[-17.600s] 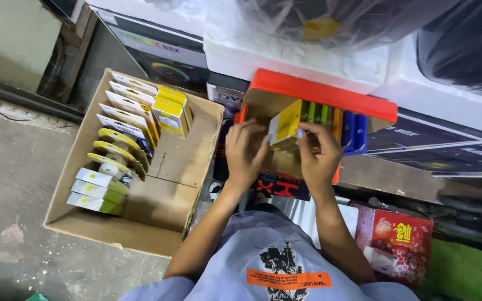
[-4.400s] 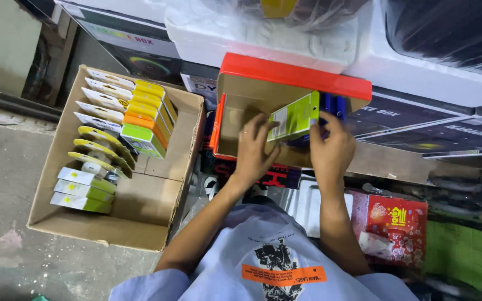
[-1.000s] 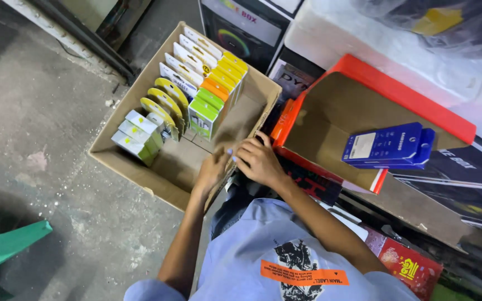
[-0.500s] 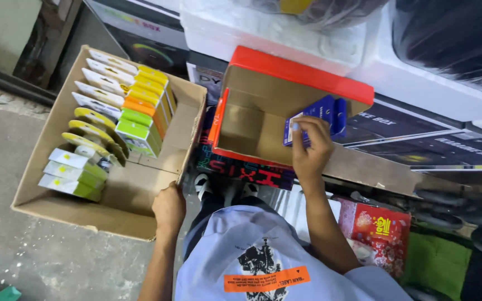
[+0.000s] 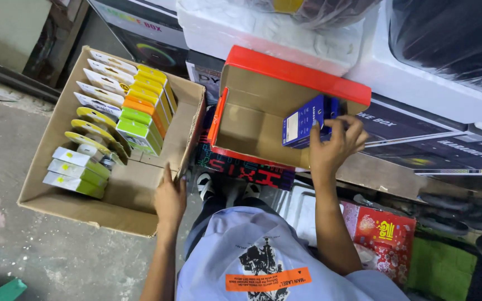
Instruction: The person picks packaged phone accessories, including blister-packed chargers, earphones and boxed cables, from a shelf and places them one by one into a large cardboard box, arranging the packages inside. They also move an orange box aside to reach items and handle a blue Samsung box at the end.
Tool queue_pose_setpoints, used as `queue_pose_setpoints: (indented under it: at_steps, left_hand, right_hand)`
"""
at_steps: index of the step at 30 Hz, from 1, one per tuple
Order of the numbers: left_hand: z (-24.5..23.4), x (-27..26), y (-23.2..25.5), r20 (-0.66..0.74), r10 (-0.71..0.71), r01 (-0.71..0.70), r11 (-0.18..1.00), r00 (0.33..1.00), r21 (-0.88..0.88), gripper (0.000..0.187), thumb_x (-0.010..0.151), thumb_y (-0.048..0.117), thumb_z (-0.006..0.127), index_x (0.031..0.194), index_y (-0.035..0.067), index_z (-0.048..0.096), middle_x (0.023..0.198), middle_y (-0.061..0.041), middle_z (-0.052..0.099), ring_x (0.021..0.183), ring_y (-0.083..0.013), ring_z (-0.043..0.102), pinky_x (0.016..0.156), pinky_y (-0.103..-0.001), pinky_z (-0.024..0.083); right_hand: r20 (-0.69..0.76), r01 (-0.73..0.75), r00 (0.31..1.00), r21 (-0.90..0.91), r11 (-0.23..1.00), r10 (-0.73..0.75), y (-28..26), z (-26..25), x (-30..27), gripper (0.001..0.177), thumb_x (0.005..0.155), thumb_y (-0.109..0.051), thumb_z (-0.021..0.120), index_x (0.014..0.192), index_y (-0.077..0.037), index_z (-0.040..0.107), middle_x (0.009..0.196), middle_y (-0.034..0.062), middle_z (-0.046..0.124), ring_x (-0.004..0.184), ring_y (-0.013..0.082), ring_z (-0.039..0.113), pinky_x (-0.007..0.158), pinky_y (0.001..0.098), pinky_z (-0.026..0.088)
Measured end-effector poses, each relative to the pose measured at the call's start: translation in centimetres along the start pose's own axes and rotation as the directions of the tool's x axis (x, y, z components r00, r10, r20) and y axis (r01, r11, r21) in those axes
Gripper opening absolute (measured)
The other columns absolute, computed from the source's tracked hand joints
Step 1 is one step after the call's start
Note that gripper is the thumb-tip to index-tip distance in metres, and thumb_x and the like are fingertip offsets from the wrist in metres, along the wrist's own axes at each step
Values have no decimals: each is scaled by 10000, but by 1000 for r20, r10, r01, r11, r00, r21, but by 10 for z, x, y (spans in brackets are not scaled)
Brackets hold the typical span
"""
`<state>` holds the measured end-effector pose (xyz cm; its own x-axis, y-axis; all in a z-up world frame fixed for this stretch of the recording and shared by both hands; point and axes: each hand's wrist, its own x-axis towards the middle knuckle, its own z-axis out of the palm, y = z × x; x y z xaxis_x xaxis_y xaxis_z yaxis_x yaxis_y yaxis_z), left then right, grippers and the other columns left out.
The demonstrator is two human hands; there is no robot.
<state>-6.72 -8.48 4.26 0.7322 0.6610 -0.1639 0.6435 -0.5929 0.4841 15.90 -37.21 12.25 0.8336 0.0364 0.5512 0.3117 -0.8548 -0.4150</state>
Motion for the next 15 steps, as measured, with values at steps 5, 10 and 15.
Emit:
queue_pose_setpoints:
  at_steps: [5,10,15]
  left_hand:
    - [-17,3,60,-230,208,-265,930,951,-253,641,905,125,682,1493,14,452,1454,-263,527,1312,-440,517,1095,-496,410]
    - [-20,-3,120,-201,476,-514,747,856,-422,770,858,130,747,1532,9,394,1555,-238,439,1451,-426,423,1221,-490,327]
    - [-24,-7,160,-211,606,-626,634,767,-454,1263,620,384,940,1559,-39,209,1597,-298,299,1465,-472,316,1182,-560,216]
  right_hand:
    - [-80,123,990,74,990,-117,-22,-2,-3,227,817,-115,852,903,-86,644,1323,117,575,1276,366,461,1094,541,329]
    - [-21,120,992,471,874,-125,-55,-19,-4,159,913,26,748,953,1,596,1414,191,547,1250,355,634,1157,508,478]
    - [-61,195,977,655,730,-206,-115,-59,-5,162,974,45,716,982,31,554,1420,209,553,1312,356,657,1085,403,552]
